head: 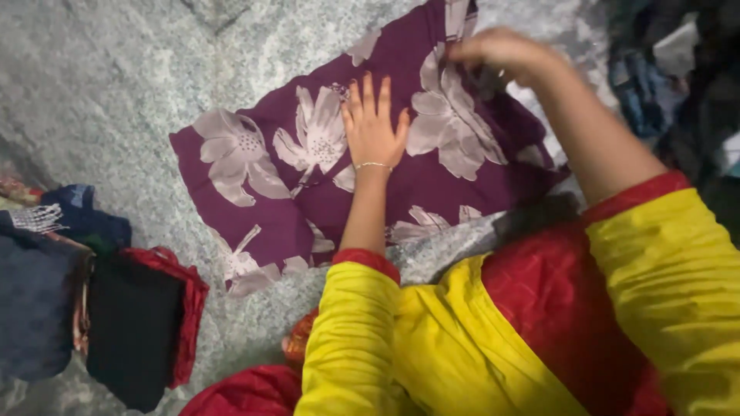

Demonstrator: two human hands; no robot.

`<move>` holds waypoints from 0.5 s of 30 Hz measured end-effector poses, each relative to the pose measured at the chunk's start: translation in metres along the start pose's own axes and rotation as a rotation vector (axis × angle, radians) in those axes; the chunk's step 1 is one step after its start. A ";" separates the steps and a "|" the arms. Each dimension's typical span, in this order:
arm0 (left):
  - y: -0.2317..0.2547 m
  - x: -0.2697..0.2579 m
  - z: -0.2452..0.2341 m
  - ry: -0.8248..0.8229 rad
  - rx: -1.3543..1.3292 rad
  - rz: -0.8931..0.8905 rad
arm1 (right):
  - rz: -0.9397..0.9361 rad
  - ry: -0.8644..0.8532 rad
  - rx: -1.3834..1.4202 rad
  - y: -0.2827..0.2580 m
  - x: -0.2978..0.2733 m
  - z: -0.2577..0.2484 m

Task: The person sits on the floor and folds a purple floral cloth by hand. They smooth and align the fabric, fold it into smaller sections, and place it on a stack of other folded clothes.

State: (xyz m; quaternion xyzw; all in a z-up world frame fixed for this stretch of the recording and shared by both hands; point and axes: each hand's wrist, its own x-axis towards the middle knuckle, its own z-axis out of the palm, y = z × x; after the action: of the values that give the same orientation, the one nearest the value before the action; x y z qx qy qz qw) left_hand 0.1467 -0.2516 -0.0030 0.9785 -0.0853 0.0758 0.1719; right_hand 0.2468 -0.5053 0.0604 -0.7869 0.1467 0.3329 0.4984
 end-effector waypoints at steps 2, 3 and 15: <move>0.001 0.001 0.000 0.012 0.004 0.016 | 0.028 -0.099 -0.220 0.014 -0.018 0.013; 0.001 0.001 -0.001 0.007 -0.001 0.009 | 0.025 -0.091 -0.338 0.031 -0.016 0.021; -0.003 0.000 0.003 0.036 -0.031 0.040 | -0.274 0.458 -0.038 0.114 -0.016 -0.035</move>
State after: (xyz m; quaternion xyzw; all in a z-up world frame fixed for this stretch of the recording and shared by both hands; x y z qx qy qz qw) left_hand 0.1478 -0.2502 -0.0066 0.9722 -0.1030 0.0954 0.1872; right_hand 0.1839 -0.5899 0.0023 -0.8635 0.1413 0.0784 0.4778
